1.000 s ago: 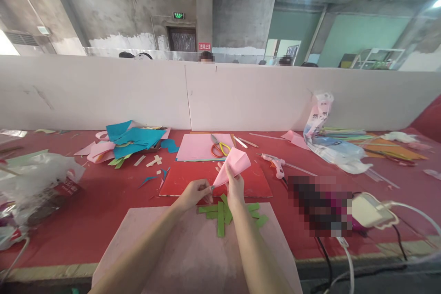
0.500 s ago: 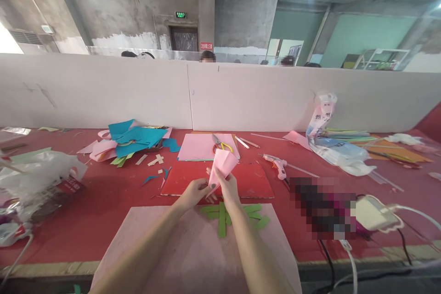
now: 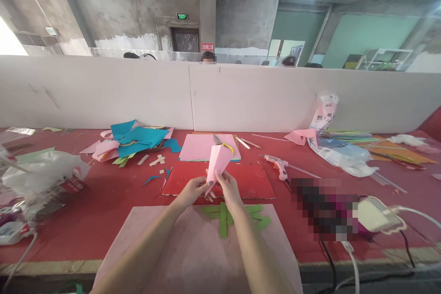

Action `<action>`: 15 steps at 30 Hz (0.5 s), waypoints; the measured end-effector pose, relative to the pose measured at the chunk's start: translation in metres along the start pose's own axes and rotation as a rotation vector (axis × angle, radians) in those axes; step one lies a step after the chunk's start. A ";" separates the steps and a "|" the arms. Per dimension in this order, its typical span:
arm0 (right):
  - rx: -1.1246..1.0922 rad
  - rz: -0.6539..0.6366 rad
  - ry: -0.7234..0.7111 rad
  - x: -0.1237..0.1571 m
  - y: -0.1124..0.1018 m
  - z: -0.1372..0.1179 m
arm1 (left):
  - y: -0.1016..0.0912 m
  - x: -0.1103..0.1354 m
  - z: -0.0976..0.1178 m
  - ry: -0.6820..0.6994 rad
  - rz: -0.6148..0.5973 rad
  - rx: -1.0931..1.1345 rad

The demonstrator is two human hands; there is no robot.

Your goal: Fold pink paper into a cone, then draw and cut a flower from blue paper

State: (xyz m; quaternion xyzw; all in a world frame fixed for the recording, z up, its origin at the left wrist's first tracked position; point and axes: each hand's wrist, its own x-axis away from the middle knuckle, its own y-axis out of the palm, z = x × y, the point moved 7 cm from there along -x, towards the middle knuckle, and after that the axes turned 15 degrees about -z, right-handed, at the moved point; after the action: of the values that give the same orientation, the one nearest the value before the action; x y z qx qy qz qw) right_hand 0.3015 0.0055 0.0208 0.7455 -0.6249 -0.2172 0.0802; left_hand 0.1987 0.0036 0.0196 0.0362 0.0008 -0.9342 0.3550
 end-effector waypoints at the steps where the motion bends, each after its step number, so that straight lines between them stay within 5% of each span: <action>1: 0.020 -0.018 -0.002 -0.001 0.000 0.001 | 0.001 0.000 0.000 0.005 -0.006 -0.009; 15: 0.044 -0.043 0.019 0.001 0.003 0.000 | 0.006 -0.002 0.001 0.014 -0.017 -0.006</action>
State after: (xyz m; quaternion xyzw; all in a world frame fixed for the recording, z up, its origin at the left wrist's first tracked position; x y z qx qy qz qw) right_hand 0.2985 0.0043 0.0218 0.7624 -0.6126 -0.1979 0.0652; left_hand 0.2039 0.0008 0.0208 0.0416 0.0063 -0.9368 0.3472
